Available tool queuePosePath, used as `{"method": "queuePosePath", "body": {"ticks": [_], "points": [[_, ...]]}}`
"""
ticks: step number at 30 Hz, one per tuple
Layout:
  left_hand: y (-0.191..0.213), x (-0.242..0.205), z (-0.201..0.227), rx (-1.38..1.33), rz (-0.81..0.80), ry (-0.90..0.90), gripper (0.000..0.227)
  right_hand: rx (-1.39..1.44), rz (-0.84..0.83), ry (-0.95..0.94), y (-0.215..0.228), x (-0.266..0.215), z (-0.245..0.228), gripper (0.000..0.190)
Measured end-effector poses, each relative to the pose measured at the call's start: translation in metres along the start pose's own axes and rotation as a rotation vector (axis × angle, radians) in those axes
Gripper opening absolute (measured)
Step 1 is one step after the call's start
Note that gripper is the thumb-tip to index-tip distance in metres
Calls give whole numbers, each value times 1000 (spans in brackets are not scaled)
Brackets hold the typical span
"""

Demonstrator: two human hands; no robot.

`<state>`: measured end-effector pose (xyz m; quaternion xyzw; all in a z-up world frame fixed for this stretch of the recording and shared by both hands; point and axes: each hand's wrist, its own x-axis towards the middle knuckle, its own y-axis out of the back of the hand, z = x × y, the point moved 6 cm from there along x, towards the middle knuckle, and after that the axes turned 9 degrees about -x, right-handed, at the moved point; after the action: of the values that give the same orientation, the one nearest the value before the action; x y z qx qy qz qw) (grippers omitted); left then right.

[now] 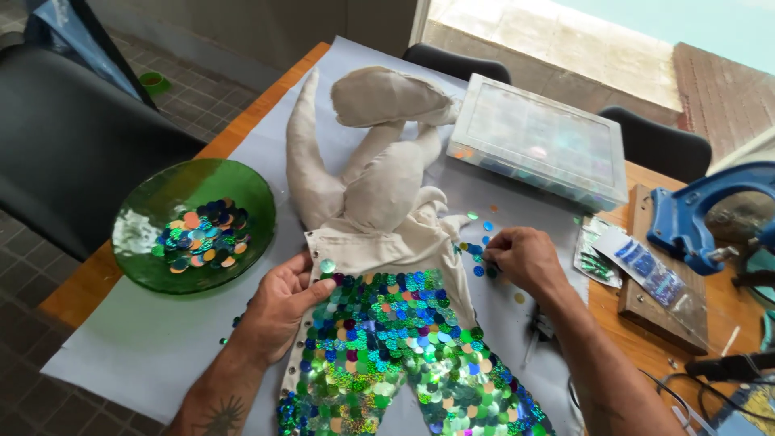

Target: Applying sequins to a fabric object using a hot glue gun

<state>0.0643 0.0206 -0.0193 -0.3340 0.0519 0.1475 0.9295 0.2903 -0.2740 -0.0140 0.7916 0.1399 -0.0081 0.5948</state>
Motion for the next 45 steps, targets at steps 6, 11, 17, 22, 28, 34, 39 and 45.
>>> {"method": "queuePosePath", "body": {"ticks": [6,11,17,22,28,34,39,45], "points": [[4,5,-7,-43,-22,-141,55,-64,62,109,-15,11,18,19],[0,2,0,17,-47,-154,50,-41,67,71,1,-6,8,16],[-6,-3,4,86,-63,-157,47,76,2,25,28,-28,-11,16],[-12,-9,9,91,-64,-172,42,396,-113,77,47,-64,-64,23],[0,-7,0,69,-34,-200,36,866,-311,413,18,-91,-135,58],[-6,-14,6,70,-6,-175,36,745,-394,530,-3,-96,-184,56],[-9,-15,9,80,-15,-159,38,746,-365,522,-16,-97,-195,58],[-15,-20,12,94,-9,-157,42,825,-310,437,-16,-107,-198,54]]}}
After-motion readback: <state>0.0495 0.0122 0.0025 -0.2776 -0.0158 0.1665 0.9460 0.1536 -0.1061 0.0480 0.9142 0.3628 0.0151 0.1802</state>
